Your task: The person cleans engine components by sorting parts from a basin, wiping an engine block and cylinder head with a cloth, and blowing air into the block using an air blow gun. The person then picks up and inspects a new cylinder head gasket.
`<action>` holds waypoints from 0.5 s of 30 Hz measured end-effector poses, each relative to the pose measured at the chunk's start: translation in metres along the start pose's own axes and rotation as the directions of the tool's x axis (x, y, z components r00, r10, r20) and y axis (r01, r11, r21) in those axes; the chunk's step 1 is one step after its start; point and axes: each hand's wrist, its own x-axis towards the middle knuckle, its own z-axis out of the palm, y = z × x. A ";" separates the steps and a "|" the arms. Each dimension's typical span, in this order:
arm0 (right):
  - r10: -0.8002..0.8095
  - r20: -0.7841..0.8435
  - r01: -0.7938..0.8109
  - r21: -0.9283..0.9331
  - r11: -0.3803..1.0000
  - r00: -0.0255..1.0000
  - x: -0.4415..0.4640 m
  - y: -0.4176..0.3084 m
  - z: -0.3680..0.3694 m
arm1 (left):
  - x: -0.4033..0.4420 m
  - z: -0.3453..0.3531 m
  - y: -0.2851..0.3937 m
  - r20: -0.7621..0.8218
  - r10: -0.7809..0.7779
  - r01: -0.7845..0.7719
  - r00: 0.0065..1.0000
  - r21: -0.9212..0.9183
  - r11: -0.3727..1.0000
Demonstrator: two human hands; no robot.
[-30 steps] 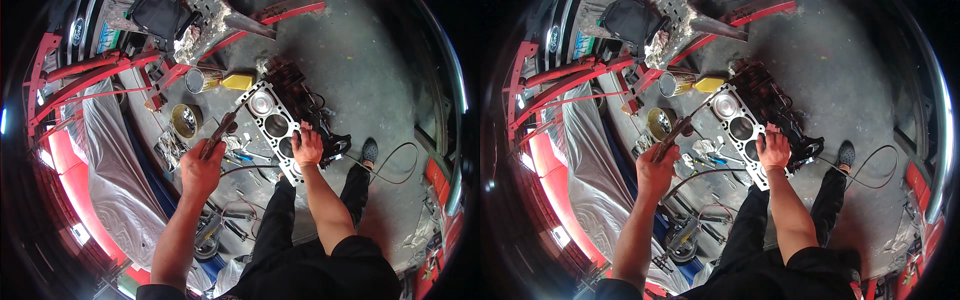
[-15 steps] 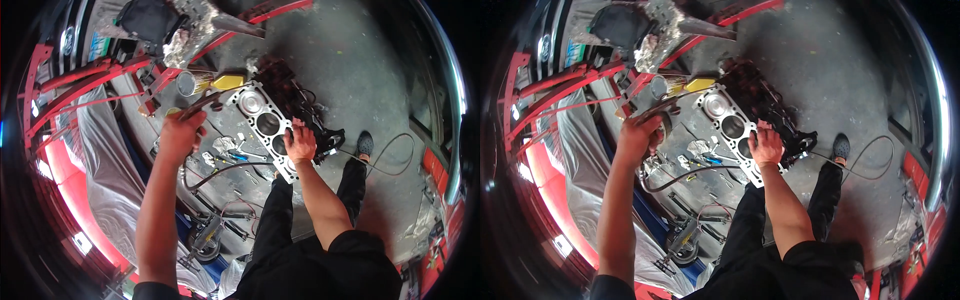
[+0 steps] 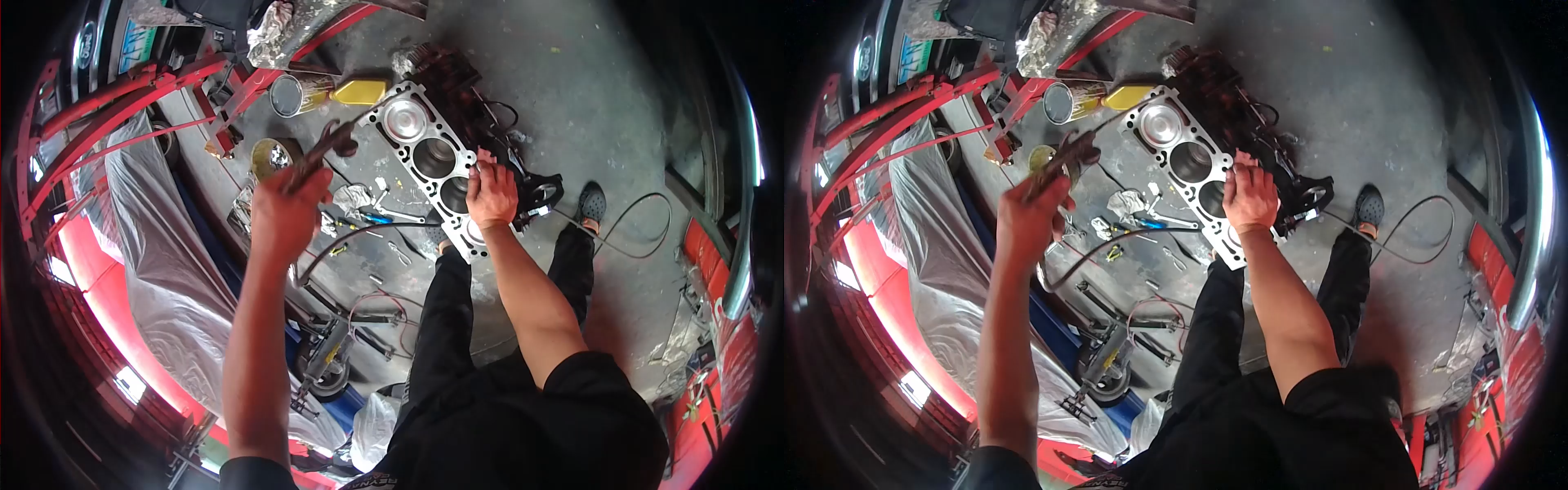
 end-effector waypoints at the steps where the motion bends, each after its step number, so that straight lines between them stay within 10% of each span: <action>1: 0.029 0.020 -0.029 0.009 1.000 0.999 -0.004 0.000 0.000 | -0.016 -0.001 -0.007 -0.031 -0.006 0.003 1.000 -0.110 0.994; 9: -0.012 0.039 0.009 0.072 0.997 0.999 -0.003 0.001 -0.007 | -0.117 0.046 -0.124 -0.060 -0.072 0.043 0.996 -0.393 0.919; 12: -0.012 0.042 0.011 0.020 1.000 0.999 -0.004 0.001 -0.006 | -0.113 0.068 -0.141 -0.182 0.307 -0.317 0.934 -0.026 0.948; 15: -0.015 0.018 0.015 -0.031 0.999 1.000 -0.004 0.003 -0.001 | -0.095 0.079 -0.138 -0.130 0.334 -0.324 0.934 0.098 0.941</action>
